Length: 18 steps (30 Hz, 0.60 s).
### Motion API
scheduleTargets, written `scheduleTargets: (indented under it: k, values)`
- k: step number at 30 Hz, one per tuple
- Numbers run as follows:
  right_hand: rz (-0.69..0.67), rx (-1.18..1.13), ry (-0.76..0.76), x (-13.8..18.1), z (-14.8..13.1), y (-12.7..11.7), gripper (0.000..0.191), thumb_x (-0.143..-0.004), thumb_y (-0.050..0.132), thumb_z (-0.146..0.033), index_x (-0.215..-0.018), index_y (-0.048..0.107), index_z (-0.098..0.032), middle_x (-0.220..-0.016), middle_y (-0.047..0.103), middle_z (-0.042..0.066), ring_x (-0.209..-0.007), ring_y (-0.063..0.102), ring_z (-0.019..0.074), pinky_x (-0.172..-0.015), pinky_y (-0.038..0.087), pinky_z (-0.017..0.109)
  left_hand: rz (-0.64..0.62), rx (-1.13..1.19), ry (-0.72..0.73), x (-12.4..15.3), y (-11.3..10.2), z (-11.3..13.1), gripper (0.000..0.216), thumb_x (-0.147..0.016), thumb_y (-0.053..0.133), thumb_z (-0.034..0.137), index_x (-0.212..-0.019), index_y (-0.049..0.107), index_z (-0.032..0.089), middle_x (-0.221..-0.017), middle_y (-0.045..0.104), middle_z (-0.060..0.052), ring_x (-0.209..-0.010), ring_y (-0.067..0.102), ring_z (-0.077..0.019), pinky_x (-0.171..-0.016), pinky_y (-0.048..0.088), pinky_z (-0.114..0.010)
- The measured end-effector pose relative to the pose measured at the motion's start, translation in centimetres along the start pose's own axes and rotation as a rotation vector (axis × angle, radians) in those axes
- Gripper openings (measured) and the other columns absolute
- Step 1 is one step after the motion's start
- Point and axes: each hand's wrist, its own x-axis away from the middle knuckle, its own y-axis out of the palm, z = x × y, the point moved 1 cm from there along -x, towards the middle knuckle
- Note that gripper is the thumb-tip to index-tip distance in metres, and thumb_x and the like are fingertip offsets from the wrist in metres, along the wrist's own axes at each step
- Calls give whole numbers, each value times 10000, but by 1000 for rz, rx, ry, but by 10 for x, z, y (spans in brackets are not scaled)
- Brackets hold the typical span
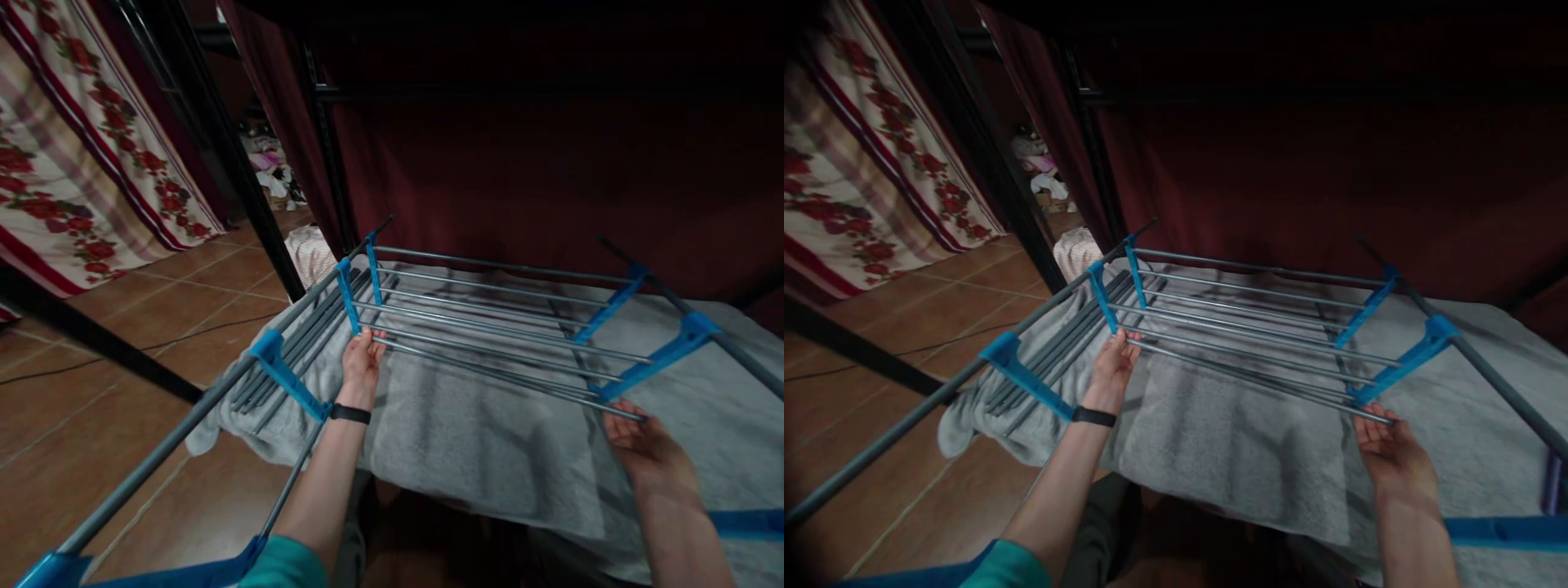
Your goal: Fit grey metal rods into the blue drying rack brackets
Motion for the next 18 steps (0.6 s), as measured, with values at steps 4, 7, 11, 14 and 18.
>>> scheduleTargets:
  k: [4,7,11,14,18]
  values:
    - [-29,33,3,-4,0,0,331,-905,322,-121,-739,597,-202,-1011,622,63,-735,684,130,-576,581,311,3,-14,-5,0,-4,1,191,-783,704,165,-666,553,149,-674,655,-12,-666,676,-117,-652,489,-218]
    - [-41,15,25,-2,-1,1,336,-909,315,-109,-778,610,-203,-1011,628,63,-733,690,136,-592,577,323,-19,-10,-5,-1,-5,2,150,-804,683,161,-698,578,144,-677,659,-19,-681,681,-120,-677,502,-221]
    - [-18,2,27,1,0,4,362,-874,310,-53,-829,632,-210,-1070,630,84,-754,694,150,-608,577,303,-17,7,-25,-1,-4,4,68,-830,640,120,-768,616,135,-731,679,-46,-728,691,-131,-721,522,-235]
    - [-14,53,11,6,3,6,366,-832,345,-7,-835,647,-213,-1117,626,82,-751,692,137,-631,574,254,-4,14,-32,0,-3,4,72,-853,587,81,-814,627,126,-802,692,-77,-744,694,-141,-735,536,-256]
    - [-31,106,24,14,6,11,341,-827,375,3,-807,649,-199,-1094,633,68,-754,686,118,-651,585,234,38,17,-49,-1,0,6,137,-884,504,52,-881,619,126,-890,698,-98,-778,695,-140,-761,550,-270]
